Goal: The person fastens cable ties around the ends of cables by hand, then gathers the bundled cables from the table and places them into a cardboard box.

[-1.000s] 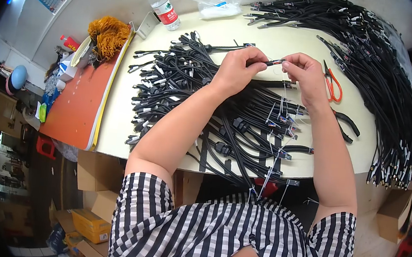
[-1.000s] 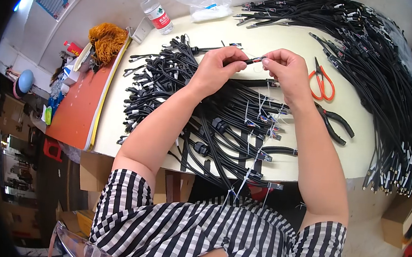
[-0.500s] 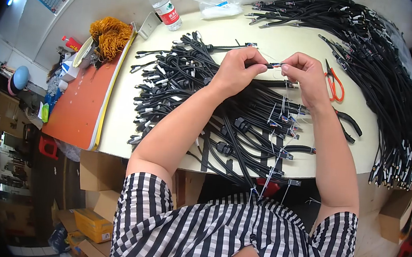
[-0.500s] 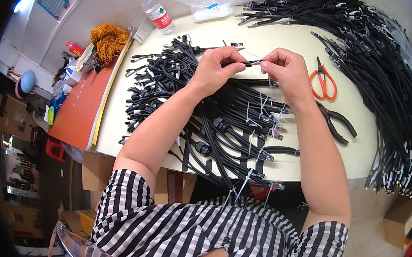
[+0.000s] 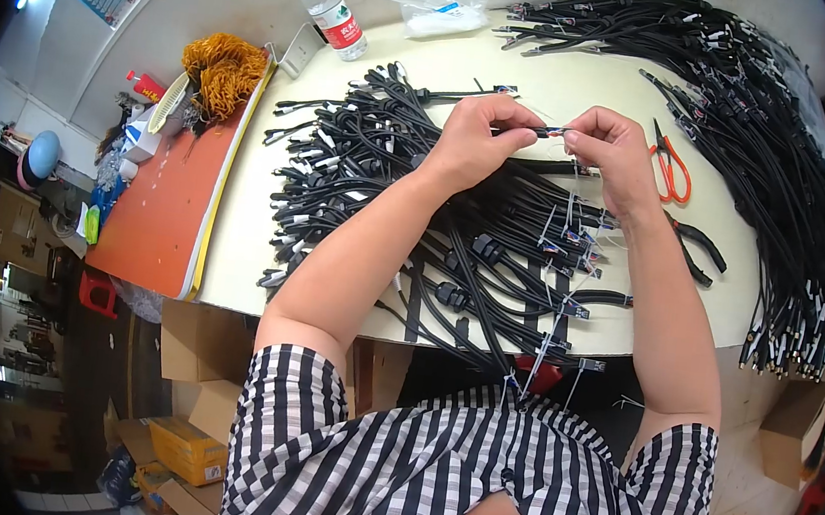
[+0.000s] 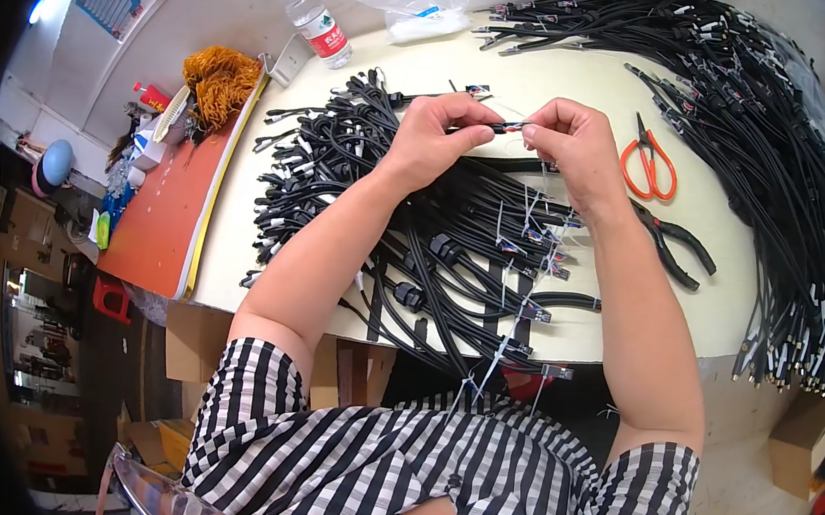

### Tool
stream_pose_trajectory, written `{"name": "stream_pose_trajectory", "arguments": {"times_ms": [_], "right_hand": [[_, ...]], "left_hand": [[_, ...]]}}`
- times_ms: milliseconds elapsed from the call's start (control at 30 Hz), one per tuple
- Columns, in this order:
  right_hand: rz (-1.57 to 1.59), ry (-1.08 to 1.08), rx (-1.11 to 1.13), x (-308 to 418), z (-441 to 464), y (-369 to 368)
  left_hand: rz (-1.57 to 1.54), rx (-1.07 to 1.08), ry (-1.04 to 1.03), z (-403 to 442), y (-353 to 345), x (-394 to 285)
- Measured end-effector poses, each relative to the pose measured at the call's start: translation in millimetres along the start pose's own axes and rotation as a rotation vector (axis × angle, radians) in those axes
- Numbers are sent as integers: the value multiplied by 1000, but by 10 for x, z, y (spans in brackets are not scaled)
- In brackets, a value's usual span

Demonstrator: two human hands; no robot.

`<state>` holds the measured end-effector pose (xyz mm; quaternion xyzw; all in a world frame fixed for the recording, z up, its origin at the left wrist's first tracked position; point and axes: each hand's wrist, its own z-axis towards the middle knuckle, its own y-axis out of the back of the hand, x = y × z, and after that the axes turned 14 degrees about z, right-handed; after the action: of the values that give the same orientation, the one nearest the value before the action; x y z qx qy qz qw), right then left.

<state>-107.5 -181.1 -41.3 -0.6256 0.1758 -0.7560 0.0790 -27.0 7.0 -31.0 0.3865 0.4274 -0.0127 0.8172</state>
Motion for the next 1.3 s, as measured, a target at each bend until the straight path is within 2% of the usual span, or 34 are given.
{"name": "stream_pose_trajectory", "arguments": {"times_ms": [133, 200, 300, 400, 500, 633, 800, 933, 1000, 1100, 1200, 1300], "right_hand": [[21, -24, -4, -9, 8, -6], [39, 96, -34, -58, 17, -25], [-69, 189, -57, -91, 32, -11], [-97, 187, -32, -102, 47, 25], [-102, 173, -31, -83, 34, 12], [-112, 163, -11, -56, 24, 10], [-70, 123, 1, -60, 13, -16], [-88, 122, -32, -77, 30, 14], [-82, 148, -50, -73, 31, 23], [-76, 149, -62, -55, 21, 12], [-78, 164, -57, -70, 30, 23], [-69, 186, -45, -81, 31, 18]], "left_hand": [[-82, -30, 69, -9, -11, 0], [-101, -90, 44, -17, -28, -3], [-125, -59, 93, 17, -40, 50], [3, 49, 112, 38, -30, 72], [-19, 59, 119, 38, -28, 57], [-52, -26, 33, 34, -59, 72], [-214, 76, 156, 9, -5, 0], [-56, 46, 116, 6, -55, 31], [43, -69, -89, 7, -68, 46], [16, -178, -23, -18, -116, -16], [91, -69, 65, -24, -23, -50], [21, -78, 66, -20, -46, -29]]}}
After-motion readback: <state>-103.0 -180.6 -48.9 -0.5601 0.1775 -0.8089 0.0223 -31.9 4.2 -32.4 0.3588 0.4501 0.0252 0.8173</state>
